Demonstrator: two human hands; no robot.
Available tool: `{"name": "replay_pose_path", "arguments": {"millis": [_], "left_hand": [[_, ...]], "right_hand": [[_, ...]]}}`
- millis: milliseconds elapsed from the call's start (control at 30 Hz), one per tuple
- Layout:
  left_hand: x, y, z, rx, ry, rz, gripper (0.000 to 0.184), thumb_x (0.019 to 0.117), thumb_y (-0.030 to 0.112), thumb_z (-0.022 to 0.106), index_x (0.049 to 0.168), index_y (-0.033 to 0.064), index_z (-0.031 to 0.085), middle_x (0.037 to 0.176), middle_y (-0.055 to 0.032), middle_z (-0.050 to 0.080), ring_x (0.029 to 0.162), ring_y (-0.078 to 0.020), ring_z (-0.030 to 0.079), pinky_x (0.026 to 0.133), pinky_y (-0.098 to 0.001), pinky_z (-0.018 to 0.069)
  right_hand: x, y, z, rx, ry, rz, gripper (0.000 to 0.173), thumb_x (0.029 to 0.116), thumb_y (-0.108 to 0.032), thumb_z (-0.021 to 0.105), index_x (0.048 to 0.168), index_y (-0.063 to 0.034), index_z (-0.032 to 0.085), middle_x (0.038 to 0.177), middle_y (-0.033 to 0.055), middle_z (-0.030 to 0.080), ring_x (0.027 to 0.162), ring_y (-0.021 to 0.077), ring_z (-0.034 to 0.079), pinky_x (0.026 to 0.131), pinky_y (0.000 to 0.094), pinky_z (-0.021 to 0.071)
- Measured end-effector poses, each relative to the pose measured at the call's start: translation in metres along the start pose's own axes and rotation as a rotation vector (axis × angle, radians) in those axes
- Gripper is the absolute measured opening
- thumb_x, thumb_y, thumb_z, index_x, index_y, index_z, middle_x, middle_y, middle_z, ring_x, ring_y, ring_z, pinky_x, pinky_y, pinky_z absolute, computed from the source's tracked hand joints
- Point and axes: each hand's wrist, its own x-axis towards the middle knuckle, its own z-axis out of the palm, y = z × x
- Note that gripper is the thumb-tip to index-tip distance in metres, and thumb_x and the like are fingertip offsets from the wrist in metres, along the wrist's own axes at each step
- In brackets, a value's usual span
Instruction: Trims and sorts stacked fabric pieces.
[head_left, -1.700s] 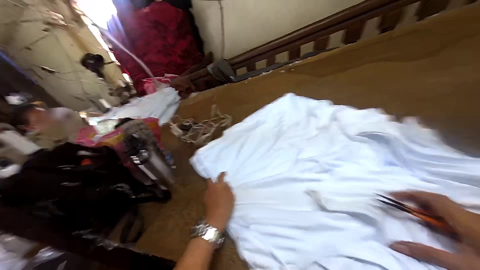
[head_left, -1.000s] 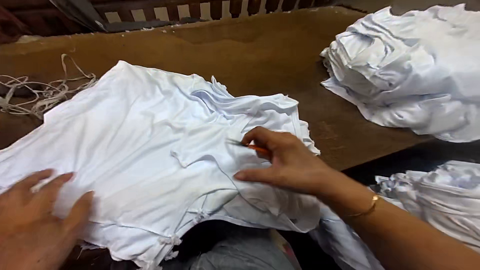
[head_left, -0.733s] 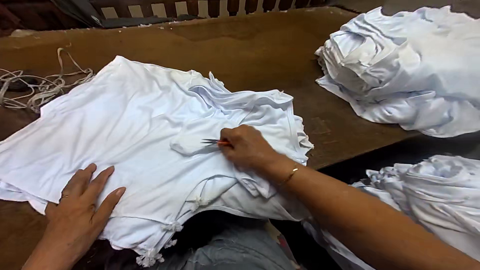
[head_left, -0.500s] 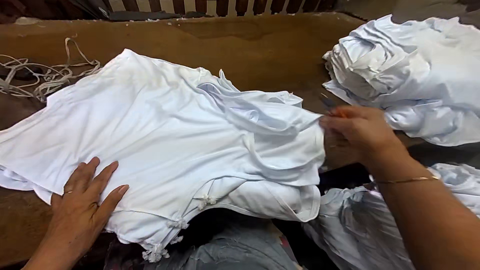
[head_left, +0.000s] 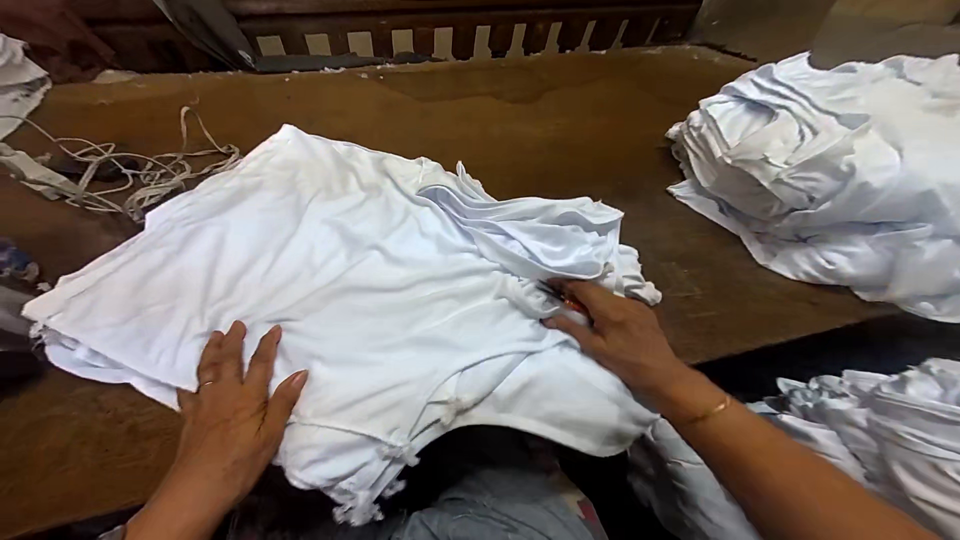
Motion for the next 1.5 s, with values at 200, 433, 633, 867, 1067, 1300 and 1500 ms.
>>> {"name": "replay_pose_path", "arguments": {"millis": [200, 433, 633, 867, 1067, 1300, 1500], "left_hand": [[0.011, 0.047, 0.017, 0.012, -0.015, 0.038, 0.081, 0.0986, 0.072, 0.030, 0.156, 0.0176, 0.045, 0.164, -0.0208, 0.031, 0.151, -0.0485, 0.024, 0.103, -0.0806, 0.0285], [0.011, -0.014, -0.029, -0.361, 0.075, -0.075, 0.044, 0.0954, 0.040, 0.066, 0.126, 0.0091, 0.071, 0.145, -0.0152, 0.055, 0.127, -0.0301, 0.058, 0.100, -0.0524, 0.0516], [0.044, -0.058, -0.049, -0.208, 0.272, -0.594, 0.072, 0.0894, 0.036, 0.080, 0.136, -0.0118, 0.053, 0.140, -0.0409, 0.044, 0.129, -0.0577, 0.045, 0.104, -0.0727, 0.0363], [0.054, -0.078, -0.072, -0.212, 0.313, -0.477, 0.025, 0.0949, 0.015, 0.073, 0.108, -0.0059, 0.068, 0.097, -0.0277, 0.067, 0.088, -0.0432, 0.064, 0.081, -0.0663, 0.0496], [0.037, -0.096, -0.079, 0.001, 0.233, -0.543, 0.045, 0.0869, 0.004, 0.076, 0.125, -0.0114, 0.059, 0.130, -0.0447, 0.047, 0.118, -0.0654, 0.048, 0.093, -0.0801, 0.0393], [-0.053, 0.056, -0.066, -0.854, 0.042, -0.317, 0.022, 0.1033, 0.020, 0.060, 0.101, 0.0059, 0.076, 0.082, 0.0005, 0.075, 0.067, -0.0070, 0.069, 0.060, -0.0239, 0.0593], [-0.072, 0.151, -0.013, -1.512, -0.318, -0.617, 0.038, 0.1093, 0.023, 0.047, 0.116, -0.0044, 0.072, 0.074, -0.0082, 0.072, 0.049, -0.0059, 0.058, 0.045, -0.0210, 0.0491]], "right_hand": [[0.053, 0.053, -0.021, -0.143, -0.208, 0.200, 0.051, 0.0990, -0.039, 0.068, 0.142, -0.0134, 0.060, 0.113, 0.0265, 0.071, 0.104, 0.0517, 0.068, 0.085, 0.0757, 0.0490], [0.004, -0.064, -0.069, 0.344, -0.026, -0.040, 0.022, 0.0885, -0.036, 0.070, 0.098, -0.0164, 0.070, 0.065, -0.0093, 0.055, 0.052, 0.0025, 0.048, 0.046, 0.0260, 0.0430], [-0.007, -0.135, 0.020, 0.161, -0.071, -0.289, 0.042, 0.0937, -0.053, 0.059, 0.104, -0.0134, 0.069, 0.076, -0.0010, 0.066, 0.065, 0.0172, 0.066, 0.053, 0.0404, 0.0537], [0.010, -0.127, -0.010, 0.388, -0.069, -0.386, 0.022, 0.1014, -0.029, 0.048, 0.093, -0.0178, 0.064, 0.067, -0.0091, 0.053, 0.056, 0.0026, 0.051, 0.048, 0.0243, 0.0428], [-0.024, -0.154, 0.006, 0.591, -0.416, -0.344, 0.033, 0.0978, -0.041, 0.066, 0.099, -0.0082, 0.067, 0.069, 0.0051, 0.063, 0.059, 0.0194, 0.063, 0.053, 0.0407, 0.0521], [-0.030, -0.101, -0.020, 1.134, -0.444, 0.157, 0.022, 0.0994, -0.037, 0.067, 0.100, -0.0162, 0.074, 0.073, -0.0074, 0.063, 0.057, -0.0014, 0.051, 0.050, 0.0151, 0.0412], [-0.056, -0.096, -0.026, 1.189, -0.696, 0.079, 0.041, 0.1102, -0.040, 0.044, 0.104, -0.0093, 0.070, 0.067, -0.0095, 0.048, 0.053, -0.0026, 0.040, 0.048, 0.0158, 0.0329]]}}
